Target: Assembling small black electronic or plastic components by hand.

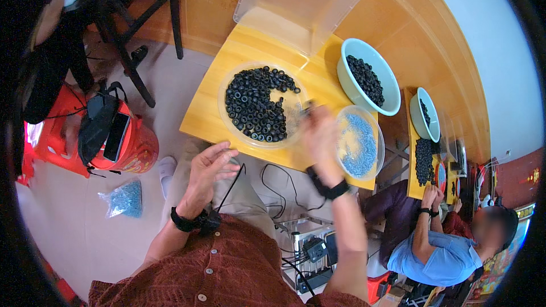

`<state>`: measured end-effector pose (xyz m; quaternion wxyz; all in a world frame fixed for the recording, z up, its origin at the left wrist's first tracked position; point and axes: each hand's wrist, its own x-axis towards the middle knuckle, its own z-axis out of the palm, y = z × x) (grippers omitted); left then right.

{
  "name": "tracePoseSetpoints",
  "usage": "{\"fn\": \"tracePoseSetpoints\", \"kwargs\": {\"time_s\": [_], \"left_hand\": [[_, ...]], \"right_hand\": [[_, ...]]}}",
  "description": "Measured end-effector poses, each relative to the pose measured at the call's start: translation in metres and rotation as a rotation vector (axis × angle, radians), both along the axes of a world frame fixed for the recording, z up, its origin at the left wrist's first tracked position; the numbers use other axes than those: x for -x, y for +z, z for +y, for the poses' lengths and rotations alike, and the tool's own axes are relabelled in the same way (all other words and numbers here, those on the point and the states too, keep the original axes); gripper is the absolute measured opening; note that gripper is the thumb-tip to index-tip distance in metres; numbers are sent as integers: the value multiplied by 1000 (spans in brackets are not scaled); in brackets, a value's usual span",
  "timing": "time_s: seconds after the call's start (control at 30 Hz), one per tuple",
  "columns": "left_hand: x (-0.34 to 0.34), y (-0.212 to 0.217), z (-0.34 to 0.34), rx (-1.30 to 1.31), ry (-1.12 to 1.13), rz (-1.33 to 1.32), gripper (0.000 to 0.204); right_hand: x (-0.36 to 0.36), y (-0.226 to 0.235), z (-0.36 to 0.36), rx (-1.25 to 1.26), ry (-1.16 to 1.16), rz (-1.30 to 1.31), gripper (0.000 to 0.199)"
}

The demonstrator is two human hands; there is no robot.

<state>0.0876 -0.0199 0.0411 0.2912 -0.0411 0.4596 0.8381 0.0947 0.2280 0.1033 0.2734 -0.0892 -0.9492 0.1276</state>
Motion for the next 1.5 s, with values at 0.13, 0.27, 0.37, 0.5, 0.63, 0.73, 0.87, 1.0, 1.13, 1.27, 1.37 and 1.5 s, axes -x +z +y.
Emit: {"fn": "tracePoseSetpoints", "kwargs": {"time_s": [0.13,0.27,0.37,0.5,0.63,0.73,0.87,1.0,1.13,1.27,1.37,1.5], "left_hand": [[-2,-4,-5,11,-29,-4,35],[0,-8,-7,24,-13,-9,30],[0,-8,-9,12,-32,-6,27],[-1,-13,-13,40,-47,14,23],[-1,-11,-10,65,-60,25,22],[0,-13,-11,44,-65,25,22],[0,-15,-9,48,-74,14,22],[0,-16,-4,46,-90,10,21],[2,-13,-8,9,-83,-1,20],[3,-7,-1,-22,-106,12,20],[1,-5,1,-67,-158,-4,20],[-2,-21,0,-116,-190,106,19]], "right_hand": [[32,64,104,-70,-206,171,27],[44,65,87,-50,-120,282,30],[47,32,55,-34,-27,84,19],[70,-9,43,-2,-26,-172,23],[89,-26,49,-11,-78,-335,26],[98,-42,48,-84,12,-310,25],[97,-44,42,-98,16,-330,24],[89,-40,46,3,50,-228,29],[53,-6,-3,336,250,-239,33],[-4,-1,-69,427,469,-257,38],[-25,-2,-97,334,557,-240,37],[-33,-7,-108,269,619,-231,35]]}}
